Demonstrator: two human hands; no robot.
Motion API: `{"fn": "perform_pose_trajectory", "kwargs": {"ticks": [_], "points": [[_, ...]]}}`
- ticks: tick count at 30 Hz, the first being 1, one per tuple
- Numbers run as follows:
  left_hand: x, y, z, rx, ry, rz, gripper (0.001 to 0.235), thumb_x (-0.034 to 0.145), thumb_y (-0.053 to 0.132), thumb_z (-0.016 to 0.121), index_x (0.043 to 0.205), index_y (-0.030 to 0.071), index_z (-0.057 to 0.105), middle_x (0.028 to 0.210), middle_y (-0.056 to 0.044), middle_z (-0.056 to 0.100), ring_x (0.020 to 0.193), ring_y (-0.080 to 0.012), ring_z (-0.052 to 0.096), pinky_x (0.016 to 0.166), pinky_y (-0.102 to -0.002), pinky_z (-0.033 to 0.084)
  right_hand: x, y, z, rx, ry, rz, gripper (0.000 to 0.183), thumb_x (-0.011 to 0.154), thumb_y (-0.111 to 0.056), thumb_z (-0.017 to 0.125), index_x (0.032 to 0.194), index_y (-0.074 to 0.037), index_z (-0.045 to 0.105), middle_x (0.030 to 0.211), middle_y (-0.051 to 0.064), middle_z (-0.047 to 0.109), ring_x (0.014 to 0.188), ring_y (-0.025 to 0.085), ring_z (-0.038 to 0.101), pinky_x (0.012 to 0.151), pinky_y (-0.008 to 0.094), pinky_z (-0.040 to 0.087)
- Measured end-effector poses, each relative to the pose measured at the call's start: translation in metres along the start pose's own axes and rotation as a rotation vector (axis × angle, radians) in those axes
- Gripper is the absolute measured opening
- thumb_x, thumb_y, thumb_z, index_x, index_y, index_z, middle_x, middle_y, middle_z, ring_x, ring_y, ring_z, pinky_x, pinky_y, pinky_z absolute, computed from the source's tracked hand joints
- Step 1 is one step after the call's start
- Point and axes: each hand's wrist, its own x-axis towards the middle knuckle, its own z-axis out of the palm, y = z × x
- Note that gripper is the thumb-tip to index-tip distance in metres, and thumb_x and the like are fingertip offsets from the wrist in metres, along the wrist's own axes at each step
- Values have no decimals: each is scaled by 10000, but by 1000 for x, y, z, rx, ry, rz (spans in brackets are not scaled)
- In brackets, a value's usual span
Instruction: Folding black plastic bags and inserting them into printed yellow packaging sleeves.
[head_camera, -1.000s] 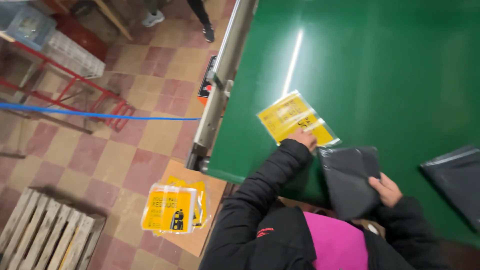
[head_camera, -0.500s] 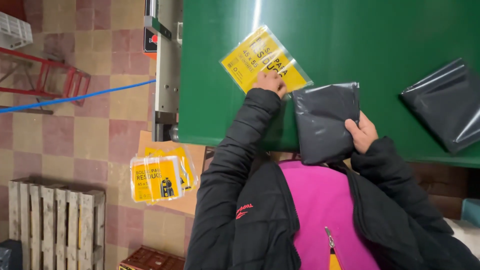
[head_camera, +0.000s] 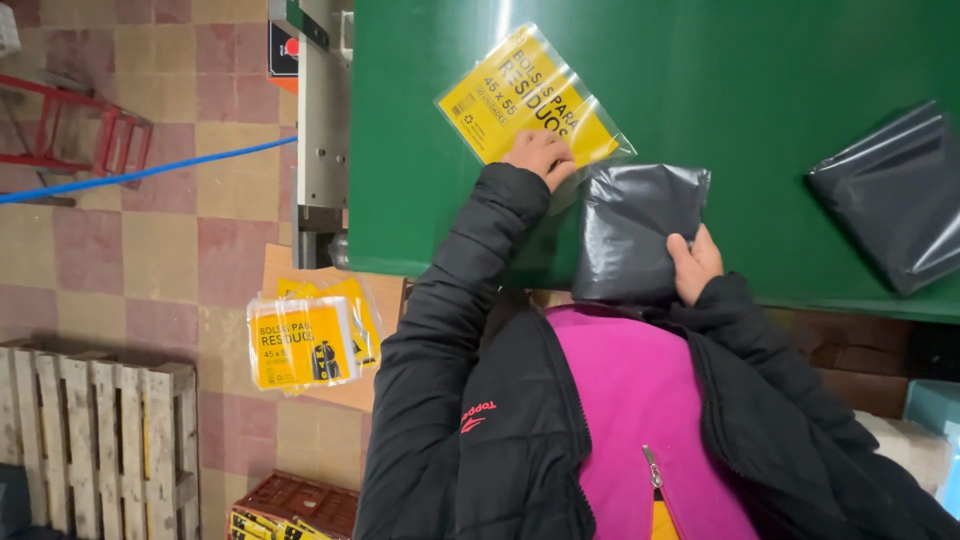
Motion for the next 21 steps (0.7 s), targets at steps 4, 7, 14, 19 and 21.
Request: {"fn": "perform_pose_trajectory", "kwargs": {"ticks": [4,7,14,19,21], "points": [[-2,-1,25,-147,299,471,373,875,395,731,1087,89,717,1224,-89,634,1171,-389,515,956,-513,493,8,8,34,-254,-19,37,435,1051,-176,551,1413,46,457,1262,180,652,1105,236,645,964,359,517],[9,8,51,-98,243,366,361,878,383,699,1033,59,728,1092,-128,669,1062,-405,574,884,-513,498,23,19,54,-475,-126,9,461,1048,-235,581,1377,70,475,1206,250,673,1089,334,660,933,404,524],[-36,34,7,42,408,553,148,863,168,648,991,92,658,1057,-108,672,1045,-340,659,895,-444,549,59,25,70,-611,-235,-353,527,972,-283,609,1375,33,485,1096,297,678,1002,457,665,845,466,521],[-97,-8,-31,3,527,94,292,859,315,737,997,86,620,976,-156,666,911,-389,646,746,-490,526,113,28,47,-457,-82,77,358,944,-334,674,1178,-69,612,894,124,658,703,216,592,610,356,493],[-94,-43,-3,-84,463,-209,325,908,361,722,1016,82,592,937,-181,679,859,-418,654,709,-524,520,135,18,49,-179,-49,244,330,970,-330,651,1193,-91,608,883,67,599,630,145,488,498,320,424]]}}
